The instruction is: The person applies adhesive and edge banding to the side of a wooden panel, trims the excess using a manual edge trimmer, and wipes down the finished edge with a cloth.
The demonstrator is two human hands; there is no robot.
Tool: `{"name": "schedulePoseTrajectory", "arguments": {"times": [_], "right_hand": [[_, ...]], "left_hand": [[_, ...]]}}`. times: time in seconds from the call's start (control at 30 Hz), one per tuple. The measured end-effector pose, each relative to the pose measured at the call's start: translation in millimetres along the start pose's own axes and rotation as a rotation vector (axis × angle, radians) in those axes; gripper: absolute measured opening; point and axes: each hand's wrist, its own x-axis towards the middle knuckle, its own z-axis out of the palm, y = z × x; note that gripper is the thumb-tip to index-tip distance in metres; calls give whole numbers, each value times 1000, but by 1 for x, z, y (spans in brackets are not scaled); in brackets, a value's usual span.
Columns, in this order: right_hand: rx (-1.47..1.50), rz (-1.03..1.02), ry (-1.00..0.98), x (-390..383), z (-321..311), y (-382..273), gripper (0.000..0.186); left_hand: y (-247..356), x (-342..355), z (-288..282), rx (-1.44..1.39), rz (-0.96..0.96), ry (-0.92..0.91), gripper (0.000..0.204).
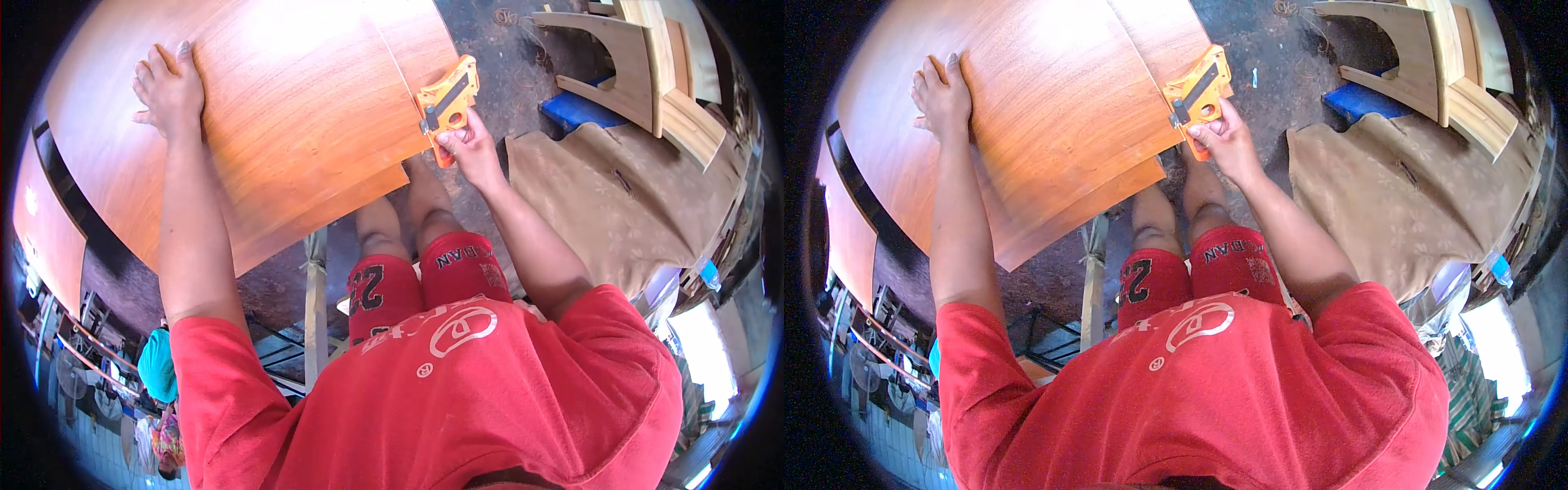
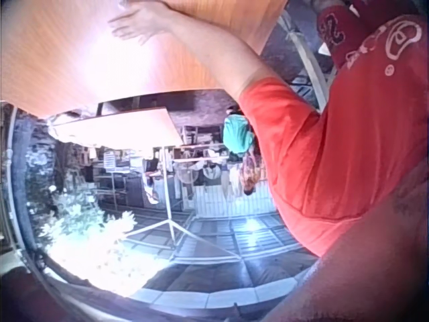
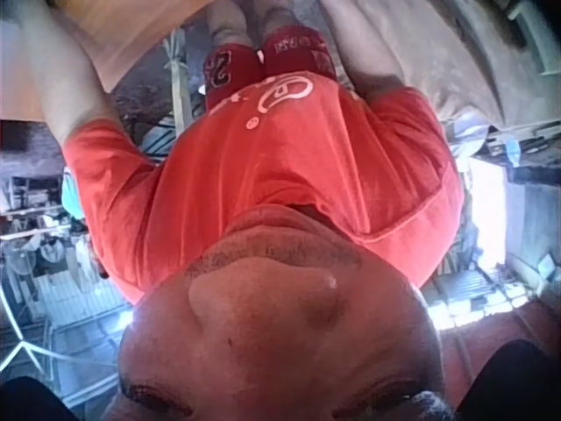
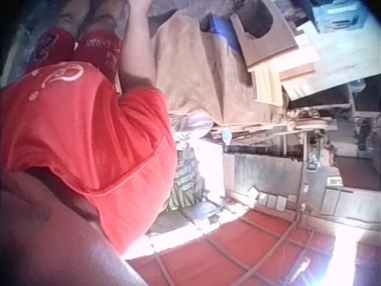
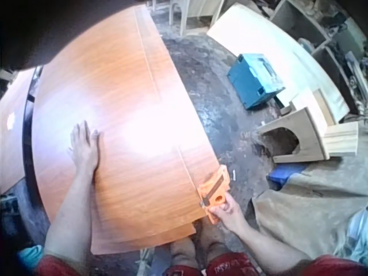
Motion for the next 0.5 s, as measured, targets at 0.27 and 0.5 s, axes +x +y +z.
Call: {"name": "schedulePoseTrajectory", "arguments": {"times": [0.27,0.5], "right_hand": [[101,21,26,-11,0,3,43],[64,7,-32,-1,2,2,44]], "left_hand": [[5,-1,1,-5,-11,-23,71],[-4,2,-6,29,-5,-7,70]]}}
